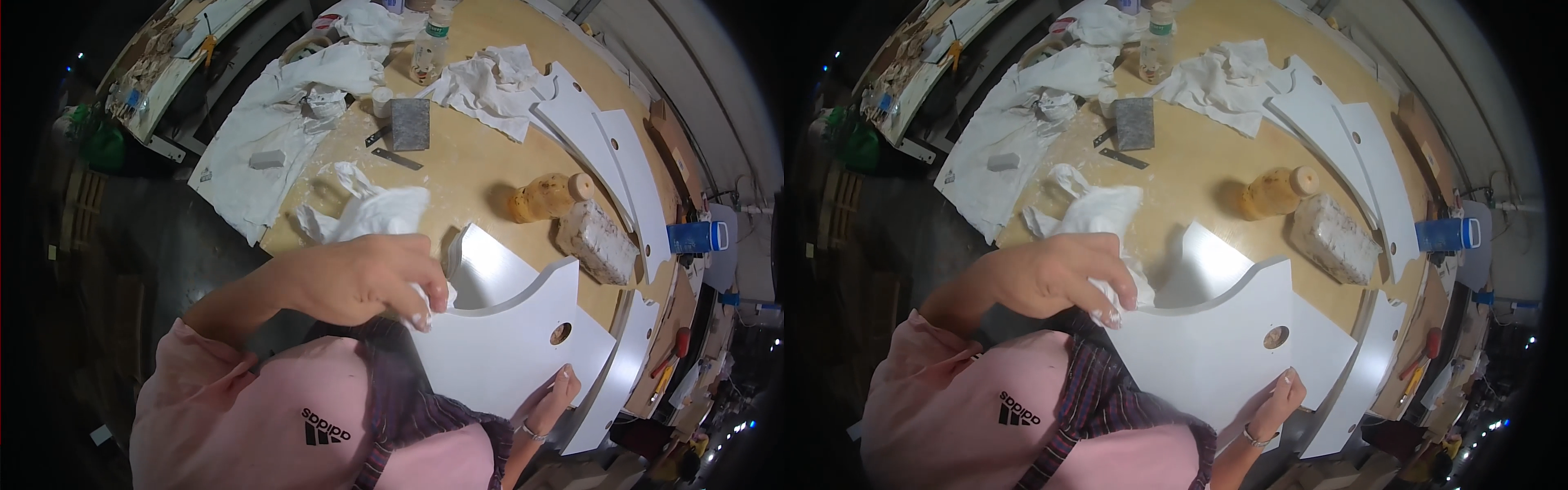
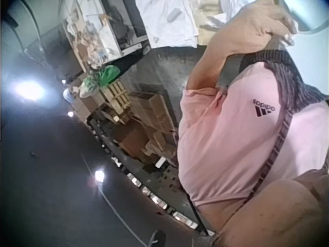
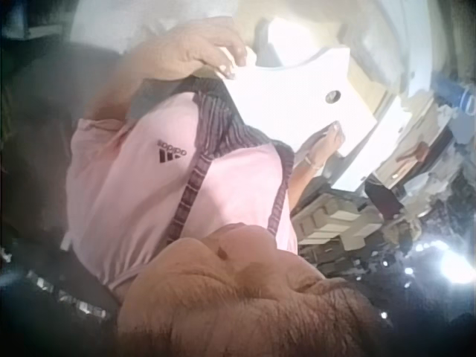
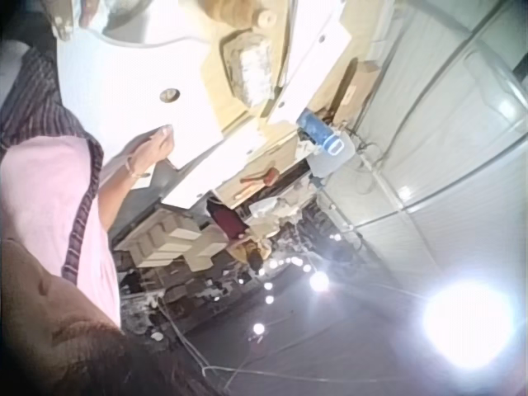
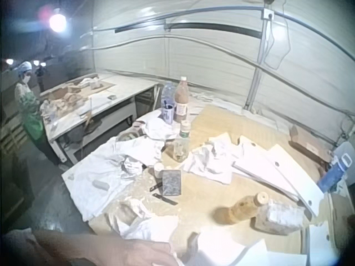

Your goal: The person applies white putty to the curved edges and holes of white furniture panels, rubs the putty into the gaps by hand and with a small block, and then wipes the panels clean with a cloth.

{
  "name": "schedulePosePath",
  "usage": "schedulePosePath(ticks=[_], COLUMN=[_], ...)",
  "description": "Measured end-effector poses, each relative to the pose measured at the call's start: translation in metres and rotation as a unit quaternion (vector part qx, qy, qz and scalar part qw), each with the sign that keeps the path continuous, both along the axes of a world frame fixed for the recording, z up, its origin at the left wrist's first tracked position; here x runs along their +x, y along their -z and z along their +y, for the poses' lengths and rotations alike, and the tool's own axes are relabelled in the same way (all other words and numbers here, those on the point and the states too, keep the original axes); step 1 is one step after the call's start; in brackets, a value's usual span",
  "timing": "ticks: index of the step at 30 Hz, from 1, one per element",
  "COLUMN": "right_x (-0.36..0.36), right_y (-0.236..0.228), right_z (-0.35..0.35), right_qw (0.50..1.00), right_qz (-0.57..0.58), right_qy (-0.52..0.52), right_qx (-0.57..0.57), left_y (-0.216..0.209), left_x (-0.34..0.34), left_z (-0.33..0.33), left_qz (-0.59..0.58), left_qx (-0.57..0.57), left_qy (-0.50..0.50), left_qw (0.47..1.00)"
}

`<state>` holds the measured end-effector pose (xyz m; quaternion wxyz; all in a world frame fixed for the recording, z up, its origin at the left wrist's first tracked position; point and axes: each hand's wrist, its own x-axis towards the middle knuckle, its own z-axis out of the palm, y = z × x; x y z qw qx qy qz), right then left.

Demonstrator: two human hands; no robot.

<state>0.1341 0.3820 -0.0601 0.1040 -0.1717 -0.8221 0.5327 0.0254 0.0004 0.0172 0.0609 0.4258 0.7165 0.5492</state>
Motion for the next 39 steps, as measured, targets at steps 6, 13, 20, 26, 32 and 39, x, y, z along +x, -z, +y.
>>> schedulePosePath(ticks=[6, 13, 20, 26, 32, 39], right_x=[0.006, 0.003, 0.001, 0.004, -0.008, 0.010], right_y=[0.014, 0.010, 0.002, 0.009, 0.006, 0.017], right_z=[0.004, -0.001, -0.011, 0.009, -0.018, 0.009], right_qw=[0.995, 0.995, 0.988, 0.981, 0.980, 0.977], right_qz=[0.052, 0.045, 0.046, 0.040, 0.034, 0.047], right_qy=[0.050, -0.005, -0.034, -0.031, -0.011, -0.048], right_qx=[-0.074, -0.090, -0.145, -0.188, -0.194, -0.201], left_y=[-0.003, 0.002, 0.013, 0.017, 0.015, 0.038], left_x=[-0.009, -0.015, -0.065, -0.017, -0.023, -0.028], left_z=[-0.002, 0.083, 0.123, 0.079, 0.112, 0.049], left_qz=[-0.081, -0.152, 0.132, -0.240, 0.000, 0.152], left_qx=[0.071, 0.104, 0.241, 0.194, 0.169, -0.023], left_qy=[-0.094, 0.067, -0.248, 0.044, -0.162, -0.350], left_qw=[0.990, 0.981, 0.929, 0.950, 0.972, 0.924])
